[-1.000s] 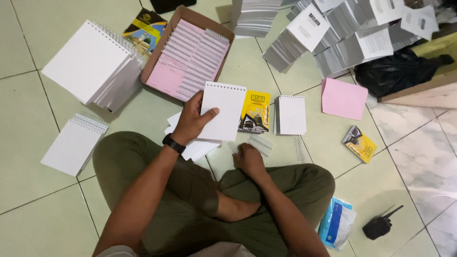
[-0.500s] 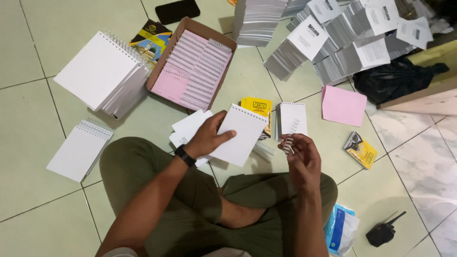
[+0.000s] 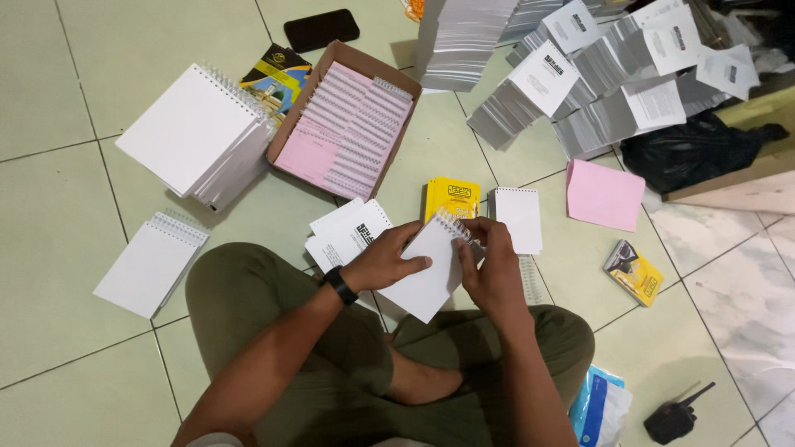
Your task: The person sits on the floor and assembles spiral notebooks by hand. They pick up stacks of paper, align them, and insert spiral bindings into the holes. The person then places the assembled notebooks into yellow packaging sleeves.
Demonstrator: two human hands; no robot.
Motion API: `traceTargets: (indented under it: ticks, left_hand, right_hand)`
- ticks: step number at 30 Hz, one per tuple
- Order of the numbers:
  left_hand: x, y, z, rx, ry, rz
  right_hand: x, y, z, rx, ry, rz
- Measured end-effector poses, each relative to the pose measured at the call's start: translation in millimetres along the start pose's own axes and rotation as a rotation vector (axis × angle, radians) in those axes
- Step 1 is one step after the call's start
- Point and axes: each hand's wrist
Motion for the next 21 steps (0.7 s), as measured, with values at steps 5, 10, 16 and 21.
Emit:
traceTargets:
  ticks: [5, 10, 16, 21]
  left_hand:
    - [1, 0, 4, -0.018, -0.017, 0.024]
    - [-1, -2, 0, -0.012, -0.016, 0.072]
    - [-1, -2, -2, -0.025, -0.007, 0.109]
    - [-2, -4, 9, -0.023, -0.004, 0.164]
  right_hand:
    - [3, -1, 7, 0.024, 0.005, -0.022]
    - [6, -7, -2, 0.026, -0.009, -0.02]
    - [13, -12, -13, 0.143, 0.134, 0.064]
    - [21, -20, -8, 0.517, 0.459, 0.241]
Point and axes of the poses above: each hand's wrist, its own x-axis towards the middle knuckle, its own y-axis out of the palm, z = x × y, and after that the axes turned 15 degrees about -z, right-handed
